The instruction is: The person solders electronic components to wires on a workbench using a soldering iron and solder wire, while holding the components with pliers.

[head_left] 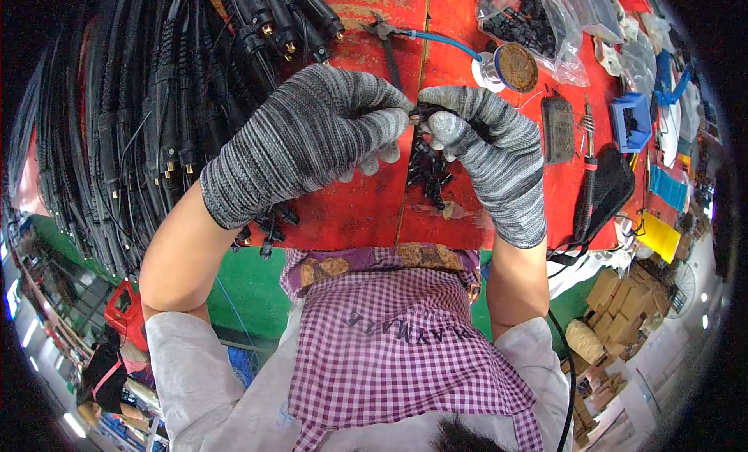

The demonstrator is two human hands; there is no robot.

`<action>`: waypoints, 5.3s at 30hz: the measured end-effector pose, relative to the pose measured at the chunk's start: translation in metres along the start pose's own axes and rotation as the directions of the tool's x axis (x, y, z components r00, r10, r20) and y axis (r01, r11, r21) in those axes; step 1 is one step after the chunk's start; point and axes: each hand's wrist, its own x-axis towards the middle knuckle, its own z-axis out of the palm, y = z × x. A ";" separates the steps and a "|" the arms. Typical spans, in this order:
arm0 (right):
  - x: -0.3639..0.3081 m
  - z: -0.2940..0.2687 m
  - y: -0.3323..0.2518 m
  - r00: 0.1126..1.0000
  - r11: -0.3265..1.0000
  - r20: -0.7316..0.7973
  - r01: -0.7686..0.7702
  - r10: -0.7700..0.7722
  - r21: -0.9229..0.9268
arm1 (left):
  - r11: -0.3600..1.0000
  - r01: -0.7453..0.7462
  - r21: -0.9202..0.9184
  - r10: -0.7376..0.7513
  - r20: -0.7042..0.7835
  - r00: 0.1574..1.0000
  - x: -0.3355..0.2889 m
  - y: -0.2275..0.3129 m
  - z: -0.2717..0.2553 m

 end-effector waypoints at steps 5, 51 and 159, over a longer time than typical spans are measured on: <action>0.000 0.001 -0.001 1.000 0.998 0.008 -0.021 0.021 0.052 | 1.000 -0.014 0.020 0.014 0.010 1.000 0.000 0.001 -0.001; -0.068 -0.177 0.156 0.762 0.079 -0.550 0.560 0.343 0.825 | 0.995 0.081 0.058 -0.078 -0.057 0.995 0.025 -0.006 0.005; -0.072 0.001 0.049 0.806 0.605 -0.583 0.416 0.099 0.679 | 0.962 -0.190 -0.197 0.165 -0.136 0.977 0.026 0.000 -0.001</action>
